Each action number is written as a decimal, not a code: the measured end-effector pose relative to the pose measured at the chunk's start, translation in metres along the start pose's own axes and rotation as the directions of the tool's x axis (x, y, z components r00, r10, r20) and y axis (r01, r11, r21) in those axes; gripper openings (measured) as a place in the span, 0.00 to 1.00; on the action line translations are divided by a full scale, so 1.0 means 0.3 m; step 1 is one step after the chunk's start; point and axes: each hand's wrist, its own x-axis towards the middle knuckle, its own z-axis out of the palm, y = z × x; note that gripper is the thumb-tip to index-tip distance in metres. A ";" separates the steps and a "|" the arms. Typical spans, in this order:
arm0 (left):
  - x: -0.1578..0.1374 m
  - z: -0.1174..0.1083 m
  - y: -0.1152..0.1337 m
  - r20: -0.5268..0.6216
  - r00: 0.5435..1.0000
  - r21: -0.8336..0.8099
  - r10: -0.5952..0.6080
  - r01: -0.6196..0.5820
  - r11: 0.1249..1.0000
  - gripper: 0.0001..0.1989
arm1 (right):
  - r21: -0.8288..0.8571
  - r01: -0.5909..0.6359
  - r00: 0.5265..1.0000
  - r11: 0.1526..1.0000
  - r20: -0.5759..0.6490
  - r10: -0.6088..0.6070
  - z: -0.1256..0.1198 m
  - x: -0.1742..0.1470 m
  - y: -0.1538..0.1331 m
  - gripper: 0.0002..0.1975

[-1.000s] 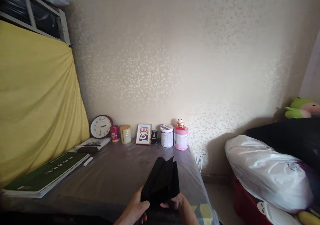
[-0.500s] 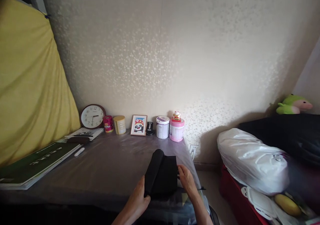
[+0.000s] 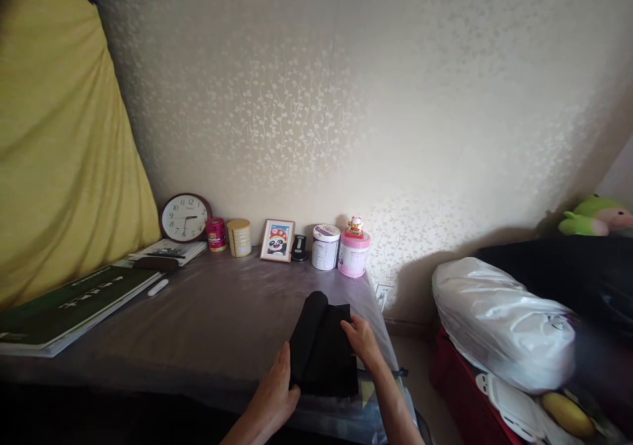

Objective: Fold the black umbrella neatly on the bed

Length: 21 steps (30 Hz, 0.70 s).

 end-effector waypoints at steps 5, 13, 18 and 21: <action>-0.004 -0.009 0.011 0.027 1.000 0.043 -0.006 0.005 0.999 0.40 | 0.193 0.121 0.992 0.974 0.011 -0.125 0.073 0.035 -0.063 0.14; -0.008 -0.017 0.026 0.051 0.998 0.120 -0.028 0.022 0.993 0.40 | 0.102 0.104 0.995 0.989 -0.010 -0.104 0.257 0.124 -0.113 0.17; -0.005 -0.030 0.037 0.054 0.998 0.145 -0.035 0.027 0.989 0.39 | -0.007 0.045 0.998 0.999 0.036 -0.044 0.319 0.138 -0.099 0.15; -0.001 -0.035 0.034 0.068 0.998 0.146 -0.020 0.010 0.989 0.38 | -0.056 0.043 0.996 0.997 0.079 -0.039 0.327 0.129 -0.102 0.14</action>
